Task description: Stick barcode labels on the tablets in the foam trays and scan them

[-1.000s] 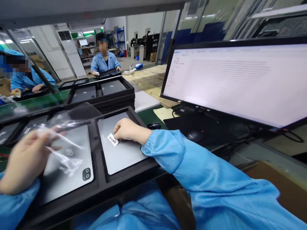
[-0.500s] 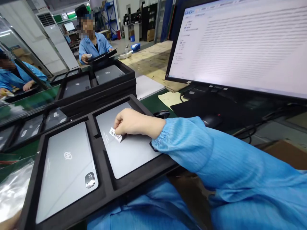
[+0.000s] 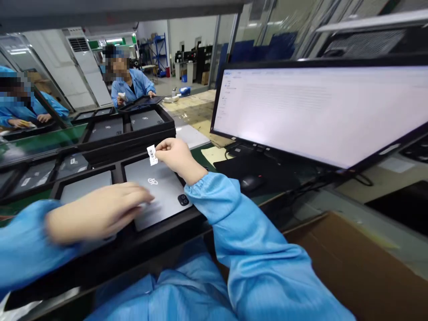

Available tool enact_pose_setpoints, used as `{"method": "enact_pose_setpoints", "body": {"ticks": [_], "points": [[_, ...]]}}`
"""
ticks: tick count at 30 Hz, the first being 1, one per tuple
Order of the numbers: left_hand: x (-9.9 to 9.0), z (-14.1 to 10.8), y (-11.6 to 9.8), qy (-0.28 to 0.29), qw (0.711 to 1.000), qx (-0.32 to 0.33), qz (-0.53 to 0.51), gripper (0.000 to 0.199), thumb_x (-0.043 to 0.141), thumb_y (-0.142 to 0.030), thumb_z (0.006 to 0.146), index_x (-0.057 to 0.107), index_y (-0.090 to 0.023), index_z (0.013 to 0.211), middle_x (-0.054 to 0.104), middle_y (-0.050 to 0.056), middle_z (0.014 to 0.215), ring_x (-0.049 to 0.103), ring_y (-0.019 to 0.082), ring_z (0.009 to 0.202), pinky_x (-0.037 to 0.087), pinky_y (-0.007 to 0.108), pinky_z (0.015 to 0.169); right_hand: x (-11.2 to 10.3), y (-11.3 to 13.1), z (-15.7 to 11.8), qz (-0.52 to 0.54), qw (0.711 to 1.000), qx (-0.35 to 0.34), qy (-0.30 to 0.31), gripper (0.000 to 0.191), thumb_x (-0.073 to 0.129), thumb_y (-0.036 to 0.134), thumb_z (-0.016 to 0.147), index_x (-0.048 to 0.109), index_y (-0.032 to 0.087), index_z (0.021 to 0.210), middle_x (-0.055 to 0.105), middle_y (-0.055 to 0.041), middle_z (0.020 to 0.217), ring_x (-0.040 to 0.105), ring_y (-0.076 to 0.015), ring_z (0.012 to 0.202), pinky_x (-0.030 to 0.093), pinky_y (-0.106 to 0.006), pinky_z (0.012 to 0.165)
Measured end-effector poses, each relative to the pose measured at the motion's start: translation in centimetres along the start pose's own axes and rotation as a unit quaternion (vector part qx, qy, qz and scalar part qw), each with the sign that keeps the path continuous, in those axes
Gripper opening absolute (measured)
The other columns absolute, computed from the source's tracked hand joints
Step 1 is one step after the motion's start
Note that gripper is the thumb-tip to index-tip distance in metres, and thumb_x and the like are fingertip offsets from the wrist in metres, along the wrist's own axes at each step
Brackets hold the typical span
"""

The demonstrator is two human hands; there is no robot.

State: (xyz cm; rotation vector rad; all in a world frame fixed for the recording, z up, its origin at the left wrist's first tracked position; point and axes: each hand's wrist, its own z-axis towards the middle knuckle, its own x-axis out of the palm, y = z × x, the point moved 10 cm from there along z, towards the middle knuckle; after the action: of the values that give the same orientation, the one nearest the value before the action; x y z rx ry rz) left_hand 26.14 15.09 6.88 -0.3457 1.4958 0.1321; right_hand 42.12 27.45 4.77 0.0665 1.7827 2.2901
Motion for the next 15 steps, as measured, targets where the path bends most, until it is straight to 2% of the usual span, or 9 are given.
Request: {"method": "enact_pose_setpoints", "body": {"ticks": [2, 4, 6, 8, 11, 13, 15], "points": [[2.5, 6.0, -0.2, 0.014, 0.999, 0.048, -0.004, 0.027, 0.042, -0.027, 0.103, 0.063, -0.017, 0.116, 0.067, 0.012, 0.12, 0.062, 0.024, 0.114, 0.047, 0.038, 0.102, -2.2, 1.2, -0.9, 0.027, 0.998, -0.024, -0.049, 0.01, 0.065, 0.015, 0.063, 0.067, 0.016, 0.073, 0.064, 0.0025, 0.06, 0.058, -0.0118, 0.056, 0.044, -0.022, 0.054], [4.5, 9.9, 0.2, 0.002, 0.997, 0.081, -0.012, 0.03, 0.044, -0.029, 0.102, 0.063, -0.015, 0.119, 0.065, 0.014, 0.125, 0.059, 0.026, 0.117, 0.046, 0.039, 0.105, -4.3, 1.9, -2.1, 0.031, 0.995, -0.042, -0.089, 0.012, 0.066, 0.015, 0.061, 0.066, 0.016, 0.073, 0.064, 0.0026, 0.063, 0.059, -0.0122, 0.059, 0.047, -0.023, 0.058], [5.6, 11.8, 0.7, -0.023, 0.995, 0.099, -0.011, 0.032, 0.041, -0.032, 0.103, 0.066, -0.014, 0.11, 0.066, 0.014, 0.115, 0.061, 0.025, 0.106, 0.048, 0.038, 0.097, -5.9, 1.8, -3.1, 0.015, 0.994, -0.034, -0.104, 0.013, 0.066, 0.013, 0.06, 0.065, 0.017, 0.072, 0.063, 0.0033, 0.061, 0.058, -0.0119, 0.059, 0.048, -0.023, 0.059], [5.8, 12.5, 0.9, -0.051, 0.993, 0.106, -0.007, 0.037, 0.035, -0.034, 0.104, 0.065, -0.015, 0.095, 0.066, 0.013, 0.098, 0.06, 0.022, 0.09, 0.049, 0.036, 0.085, -6.9, 1.0, -3.6, -0.011, 0.995, -0.002, -0.104, 0.015, 0.064, 0.008, 0.059, 0.063, 0.017, 0.071, 0.06, 0.0049, 0.057, 0.056, -0.0108, 0.055, 0.045, -0.022, 0.056], [3.7, 12.0, 0.6, -0.124, 0.984, 0.125, -0.017, 0.04, 0.033, -0.033, 0.105, 0.059, -0.016, 0.081, 0.062, 0.009, 0.084, 0.054, 0.02, 0.077, 0.046, 0.034, 0.074, -7.5, -0.8, -3.7, -0.022, 0.991, 0.076, -0.107, 0.019, 0.061, 0.004, 0.061, 0.057, 0.018, 0.071, 0.054, 0.0075, 0.051, 0.052, -0.0099, 0.05, 0.04, -0.02, 0.048], [0.7, 10.7, 0.5, -0.212, 0.967, 0.138, -0.042, 0.037, 0.036, -0.03, 0.105, 0.056, -0.017, 0.077, 0.059, 0.007, 0.077, 0.052, 0.018, 0.074, 0.043, 0.033, 0.071, -6.7, -2.1, -3.7, -0.017, 0.987, 0.132, -0.086, 0.018, 0.065, 0.005, 0.065, 0.055, 0.019, 0.072, 0.052, 0.0076, 0.049, 0.051, -0.0101, 0.047, 0.038, -0.019, 0.044], [-2.9, 8.7, 0.5, -0.307, 0.937, 0.149, -0.079, 0.034, 0.038, -0.025, 0.104, 0.054, -0.017, 0.075, 0.057, 0.005, 0.073, 0.051, 0.017, 0.072, 0.041, 0.032, 0.068, -4.9, -2.7, -3.6, -0.051, 0.988, 0.144, -0.031, 0.015, 0.072, 0.013, 0.073, 0.058, 0.017, 0.076, 0.056, 0.0052, 0.054, 0.053, -0.0109, 0.049, 0.04, -0.02, 0.044]]}}
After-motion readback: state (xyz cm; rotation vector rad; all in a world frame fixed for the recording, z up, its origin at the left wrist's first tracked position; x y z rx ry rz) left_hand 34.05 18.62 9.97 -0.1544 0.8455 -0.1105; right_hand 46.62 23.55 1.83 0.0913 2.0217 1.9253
